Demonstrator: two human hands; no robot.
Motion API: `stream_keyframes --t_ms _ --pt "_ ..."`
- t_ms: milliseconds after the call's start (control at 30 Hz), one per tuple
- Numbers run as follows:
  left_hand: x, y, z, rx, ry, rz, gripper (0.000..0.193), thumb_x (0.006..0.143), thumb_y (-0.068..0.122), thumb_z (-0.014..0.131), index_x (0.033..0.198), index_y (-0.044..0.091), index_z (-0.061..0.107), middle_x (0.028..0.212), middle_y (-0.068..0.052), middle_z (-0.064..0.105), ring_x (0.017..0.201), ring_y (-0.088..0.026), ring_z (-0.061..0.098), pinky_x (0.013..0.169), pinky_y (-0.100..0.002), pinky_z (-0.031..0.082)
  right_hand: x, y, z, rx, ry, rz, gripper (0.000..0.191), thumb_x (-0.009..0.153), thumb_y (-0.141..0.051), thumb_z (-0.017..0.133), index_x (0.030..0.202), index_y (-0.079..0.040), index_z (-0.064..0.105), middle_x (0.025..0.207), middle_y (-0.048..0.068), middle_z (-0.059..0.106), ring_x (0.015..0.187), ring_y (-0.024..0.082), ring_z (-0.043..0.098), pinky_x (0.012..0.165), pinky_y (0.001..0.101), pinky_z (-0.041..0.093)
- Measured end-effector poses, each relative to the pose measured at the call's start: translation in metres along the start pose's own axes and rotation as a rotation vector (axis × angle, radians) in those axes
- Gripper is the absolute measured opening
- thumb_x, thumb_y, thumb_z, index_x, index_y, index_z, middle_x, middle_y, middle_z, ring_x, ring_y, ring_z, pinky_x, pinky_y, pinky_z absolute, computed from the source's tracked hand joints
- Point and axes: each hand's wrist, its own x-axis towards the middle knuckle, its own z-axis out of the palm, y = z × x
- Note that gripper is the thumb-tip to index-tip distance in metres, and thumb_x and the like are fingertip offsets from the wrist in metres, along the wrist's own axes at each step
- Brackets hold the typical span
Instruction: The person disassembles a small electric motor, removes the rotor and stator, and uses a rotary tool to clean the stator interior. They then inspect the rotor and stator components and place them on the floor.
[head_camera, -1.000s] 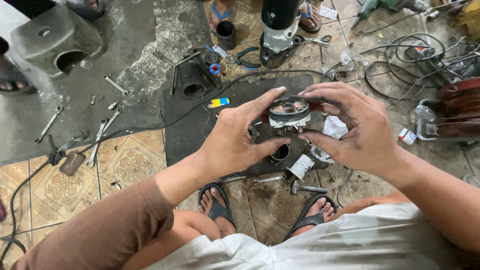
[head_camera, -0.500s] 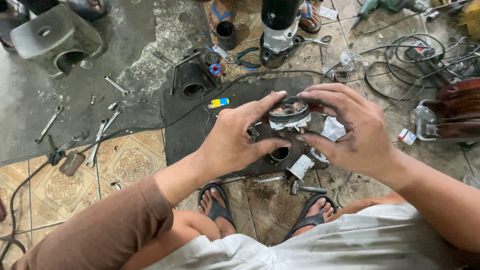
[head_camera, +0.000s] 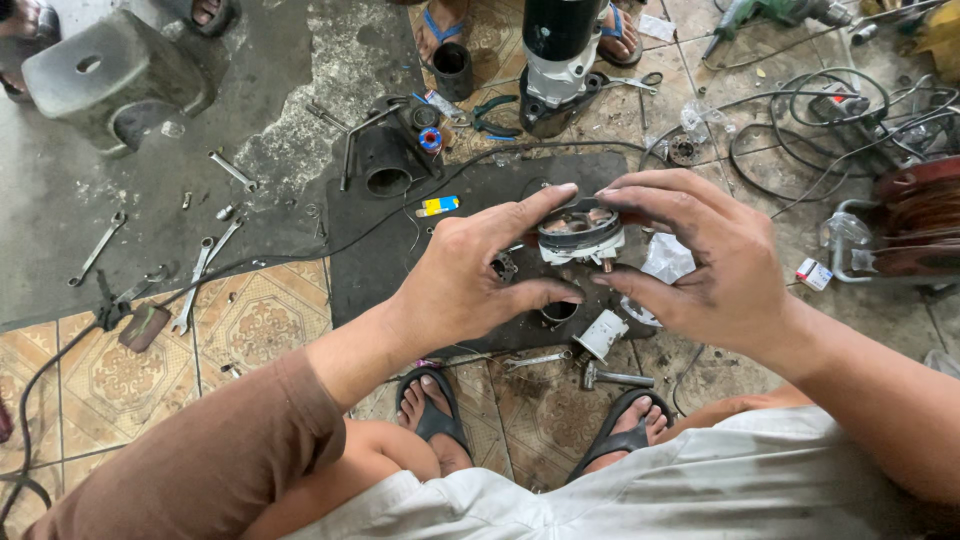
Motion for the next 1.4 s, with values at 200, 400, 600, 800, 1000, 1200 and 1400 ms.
stream_keyframes --t_ms 200,400,600,800,1000,1200,1400 --pt "0.002 0.002 -0.002 -0.066 -0.035 -0.025 0.09 0.078 0.014 0.091 0.155 0.009 0.043 0.141 -0.016 0.066 0.11 -0.022 0.075 0.097 -0.031 0.06 -0.001 0.002 0.0 0.034 0.061 -0.032 0.058 0.077 -0.015 0.092 0.128 -0.003 0.066 0.126 0.016 0.068 0.112 0.024 0.072 0.094 0.0328 0.061" --pt "0.001 0.002 -0.001 -0.114 -0.007 0.027 0.085 0.085 0.005 0.085 0.158 0.007 0.041 0.149 -0.018 0.061 0.128 -0.025 0.071 0.107 -0.033 0.059 -0.001 0.002 0.001 0.032 0.063 -0.039 0.058 0.077 -0.014 0.092 0.127 -0.003 0.065 0.127 0.016 0.068 0.112 0.024 0.072 0.094 0.0327 0.062" --pt "0.0 0.001 -0.002 -0.019 -0.02 0.011 0.078 0.087 0.009 0.085 0.154 0.007 0.045 0.139 -0.017 0.066 0.121 -0.026 0.072 0.103 -0.033 0.059 -0.001 0.0 0.0 0.073 0.044 -0.004 0.06 0.077 -0.014 0.092 0.128 -0.003 0.064 0.128 0.016 0.068 0.114 0.024 0.071 0.094 0.0335 0.061" --pt "0.001 0.001 -0.003 -0.001 -0.024 0.016 0.078 0.086 0.009 0.084 0.154 0.006 0.045 0.134 -0.017 0.068 0.118 -0.027 0.072 0.101 -0.033 0.059 0.001 0.002 0.0 0.121 0.029 -0.03 0.062 0.079 -0.014 0.09 0.132 0.0 0.061 0.131 0.017 0.065 0.119 0.024 0.07 0.099 0.0331 0.063" --pt "0.001 0.002 -0.003 -0.014 -0.016 -0.006 0.077 0.087 0.007 0.083 0.154 0.007 0.046 0.133 -0.016 0.069 0.117 -0.025 0.074 0.1 -0.033 0.059 -0.001 0.003 0.002 0.228 0.021 -0.001 0.059 0.08 -0.011 0.088 0.131 0.001 0.061 0.135 0.018 0.062 0.122 0.023 0.068 0.1 0.0332 0.058" --pt "0.002 0.006 -0.003 -0.026 -0.029 0.028 0.081 0.085 -0.002 0.078 0.157 0.008 0.042 0.147 -0.018 0.062 0.134 -0.03 0.066 0.112 -0.035 0.055 -0.003 0.003 0.001 0.124 0.078 -0.059 0.048 0.078 -0.005 0.089 0.12 -0.001 0.065 0.125 0.016 0.066 0.113 0.022 0.07 0.09 0.0287 0.061" --pt "0.001 0.011 -0.005 -0.086 -0.065 0.081 0.088 0.084 0.003 0.083 0.158 0.006 0.036 0.153 -0.016 0.056 0.14 -0.031 0.061 0.118 -0.037 0.05 -0.005 0.003 -0.002 0.056 0.115 -0.143 0.044 0.078 -0.005 0.089 0.115 -0.004 0.065 0.12 0.014 0.068 0.108 0.024 0.07 0.088 0.0318 0.057"
